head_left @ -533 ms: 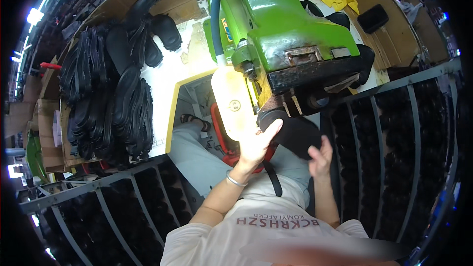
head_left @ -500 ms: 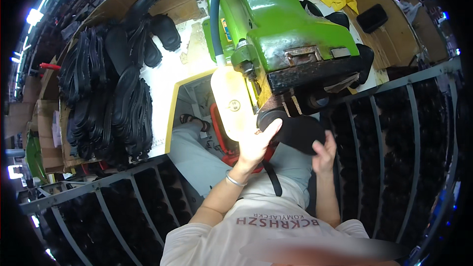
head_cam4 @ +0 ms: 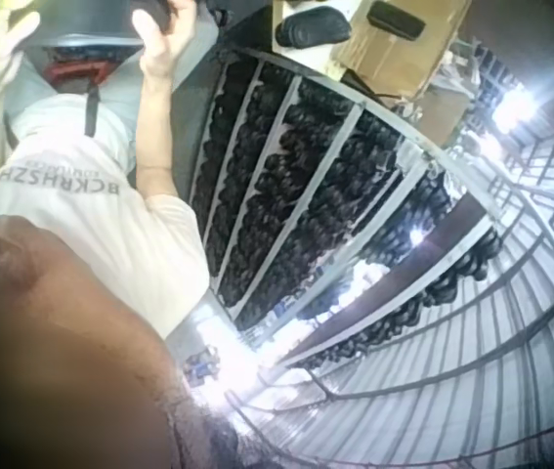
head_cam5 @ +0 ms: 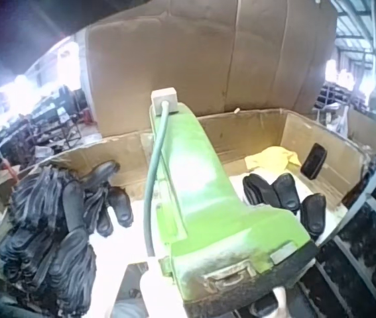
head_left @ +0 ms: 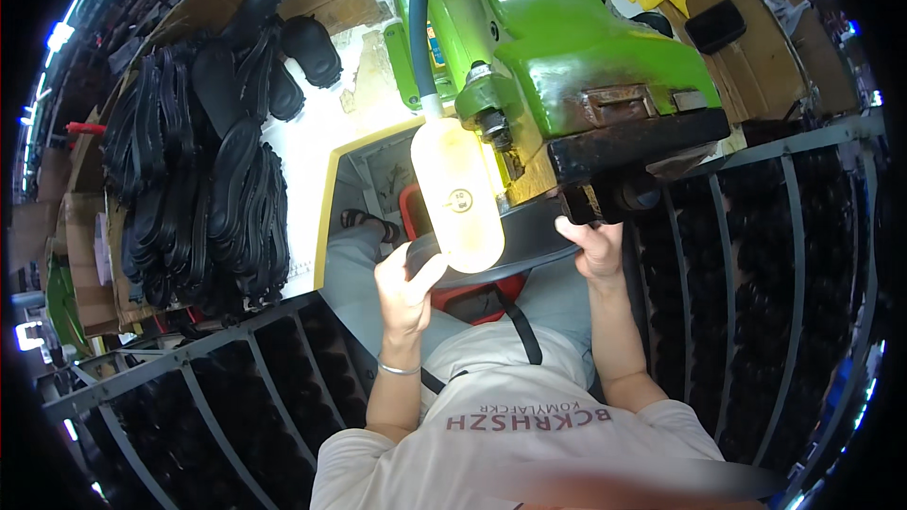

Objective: The recorder is using a buffing or grinding machine to smooth the edges of black shoe soles and then placing them onto storage racks.

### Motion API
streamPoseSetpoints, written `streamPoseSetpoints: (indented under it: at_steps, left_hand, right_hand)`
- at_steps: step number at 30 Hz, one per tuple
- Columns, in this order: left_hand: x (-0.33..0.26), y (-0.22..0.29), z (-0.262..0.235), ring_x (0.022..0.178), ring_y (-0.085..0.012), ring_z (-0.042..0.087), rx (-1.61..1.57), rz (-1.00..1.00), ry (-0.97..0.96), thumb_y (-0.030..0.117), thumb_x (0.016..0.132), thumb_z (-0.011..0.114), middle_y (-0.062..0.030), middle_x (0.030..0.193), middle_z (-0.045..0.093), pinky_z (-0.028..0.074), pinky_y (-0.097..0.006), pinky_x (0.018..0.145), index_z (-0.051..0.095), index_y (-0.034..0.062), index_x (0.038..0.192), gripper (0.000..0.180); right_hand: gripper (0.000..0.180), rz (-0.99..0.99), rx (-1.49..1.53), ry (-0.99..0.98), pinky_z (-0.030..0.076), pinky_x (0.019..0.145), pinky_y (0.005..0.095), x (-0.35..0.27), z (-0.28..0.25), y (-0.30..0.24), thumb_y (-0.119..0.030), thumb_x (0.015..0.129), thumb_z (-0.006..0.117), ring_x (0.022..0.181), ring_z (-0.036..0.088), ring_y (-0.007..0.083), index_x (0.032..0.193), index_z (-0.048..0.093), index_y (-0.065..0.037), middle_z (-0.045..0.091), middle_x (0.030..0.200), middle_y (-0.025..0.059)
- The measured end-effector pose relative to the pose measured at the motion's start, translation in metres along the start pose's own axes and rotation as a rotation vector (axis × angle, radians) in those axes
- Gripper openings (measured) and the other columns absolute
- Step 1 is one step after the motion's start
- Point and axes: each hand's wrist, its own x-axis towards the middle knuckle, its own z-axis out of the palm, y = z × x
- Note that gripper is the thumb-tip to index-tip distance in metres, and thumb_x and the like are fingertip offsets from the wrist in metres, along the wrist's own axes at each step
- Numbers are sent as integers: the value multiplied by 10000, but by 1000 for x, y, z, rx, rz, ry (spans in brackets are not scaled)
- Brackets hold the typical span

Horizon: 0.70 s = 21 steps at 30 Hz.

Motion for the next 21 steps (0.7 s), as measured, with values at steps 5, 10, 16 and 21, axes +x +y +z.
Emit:
streamPoseSetpoints:
  at_steps: [5,10,16,21]
  left_hand:
    - [-4,2,-17,811,-143,635,122,-143,-232,-34,752,694,-83,924,673,499,-266,778,623,-82,1011,273]
    - [24,-18,29,869,-132,604,303,-160,-368,53,790,699,-53,965,663,480,-260,807,627,-32,1052,285]
    - [26,-37,61,807,-114,609,593,209,-179,25,822,663,-46,877,650,491,-243,722,620,-25,980,171]
    - [12,-40,58,834,-102,604,620,220,-155,-70,819,616,-71,943,633,492,-215,728,530,-34,1093,289]
  right_hand:
    - [314,42,-75,-78,451,788,237,13,20,8,31,680,712,885,575,107,966,584,6,592,1007,55]
    - [355,-40,-152,-168,462,809,239,11,26,16,18,720,699,897,583,109,1047,561,10,604,1023,62]
    - [538,261,-185,-196,434,915,297,-64,5,27,-81,784,678,1040,551,160,1259,452,28,569,1148,93]
    - [304,393,-122,-23,474,790,263,-121,-34,24,-29,784,621,873,589,124,1058,521,53,609,986,101]
